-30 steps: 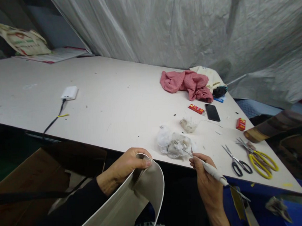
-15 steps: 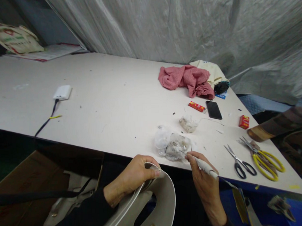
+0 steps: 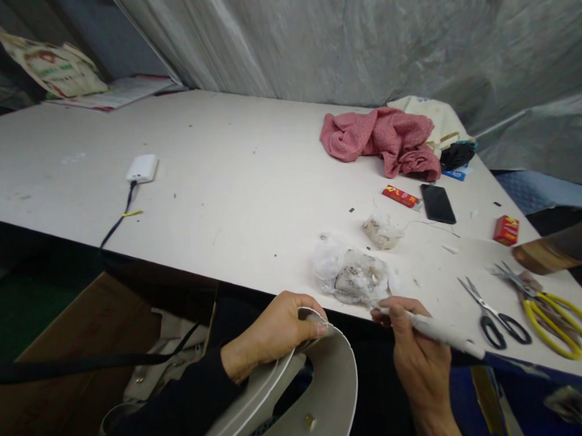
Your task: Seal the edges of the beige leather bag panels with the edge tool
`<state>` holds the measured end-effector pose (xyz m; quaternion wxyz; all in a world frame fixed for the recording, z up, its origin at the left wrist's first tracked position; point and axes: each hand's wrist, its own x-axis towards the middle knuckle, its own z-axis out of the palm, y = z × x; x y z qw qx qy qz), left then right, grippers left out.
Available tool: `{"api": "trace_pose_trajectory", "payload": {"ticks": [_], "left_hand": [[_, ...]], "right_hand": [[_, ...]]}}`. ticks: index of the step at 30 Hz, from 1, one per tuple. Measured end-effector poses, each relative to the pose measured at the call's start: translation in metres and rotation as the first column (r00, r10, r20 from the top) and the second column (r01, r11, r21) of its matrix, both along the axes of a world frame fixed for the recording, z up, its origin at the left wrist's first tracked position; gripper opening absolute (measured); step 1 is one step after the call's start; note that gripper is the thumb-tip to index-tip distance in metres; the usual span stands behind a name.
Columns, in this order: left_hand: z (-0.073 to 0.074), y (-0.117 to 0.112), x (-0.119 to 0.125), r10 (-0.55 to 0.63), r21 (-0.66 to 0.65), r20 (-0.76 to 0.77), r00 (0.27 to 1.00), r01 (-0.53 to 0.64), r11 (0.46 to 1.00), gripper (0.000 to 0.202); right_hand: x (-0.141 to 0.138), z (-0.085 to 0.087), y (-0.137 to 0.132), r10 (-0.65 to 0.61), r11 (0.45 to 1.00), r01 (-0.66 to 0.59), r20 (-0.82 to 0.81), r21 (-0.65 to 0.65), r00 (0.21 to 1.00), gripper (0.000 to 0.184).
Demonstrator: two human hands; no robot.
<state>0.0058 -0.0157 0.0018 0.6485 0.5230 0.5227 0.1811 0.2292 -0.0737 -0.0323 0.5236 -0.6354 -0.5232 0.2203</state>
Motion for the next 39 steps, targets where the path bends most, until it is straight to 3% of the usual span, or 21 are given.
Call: {"api": "trace_pose_trajectory", "payload": {"ticks": [3, 7, 13, 20, 25, 30, 34, 39], "left_hand": [[0.001, -0.001, 0.001, -0.001, -0.029, 0.019, 1.000, 0.001, 1.000, 0.017], [0.003, -0.001, 0.003, -0.019, -0.068, 0.031, 0.999, 0.022, 0.997, 0.020], [0.004, -0.003, 0.003, -0.043, -0.055, 0.020, 0.999, 0.044, 0.997, 0.020], [0.000, -0.006, 0.002, -0.075, 0.003, -0.007, 0.997, 0.075, 0.997, 0.017], [-0.007, -0.009, 0.004, -0.061, -0.037, 0.011, 0.998, 0.062, 0.997, 0.015], [-0.013, -0.010, 0.004, -0.056, -0.039, 0.022, 0.998, 0.057, 0.998, 0.015], [-0.010, -0.009, 0.004, -0.037, -0.047, 0.030, 0.999, 0.038, 0.998, 0.017], [-0.008, -0.006, 0.002, 0.014, -0.054, 0.041, 0.999, -0.012, 0.998, 0.017]], "right_hand": [[-0.014, 0.001, -0.011, 0.147, 0.986, -0.159, -0.186, -0.050, 0.971, 0.030], [-0.024, -0.001, -0.018, 0.200, 0.973, -0.225, -0.277, -0.060, 0.940, 0.027], [-0.021, -0.004, -0.019, 0.221, 0.964, -0.249, -0.233, -0.094, 0.947, 0.025], [-0.013, 0.007, -0.010, 0.353, 0.924, -0.361, -0.081, -0.123, 0.932, 0.031], [-0.011, 0.008, -0.002, 0.418, 0.890, -0.428, -0.093, -0.157, 0.904, 0.036], [-0.013, 0.002, -0.003, 0.417, 0.885, -0.432, -0.116, -0.173, 0.901, 0.037], [-0.019, -0.006, -0.011, 0.319, 0.933, -0.336, -0.132, -0.132, 0.938, 0.037], [-0.030, -0.019, -0.022, 0.212, 0.953, -0.272, -0.346, -0.133, 0.914, 0.036]]}}
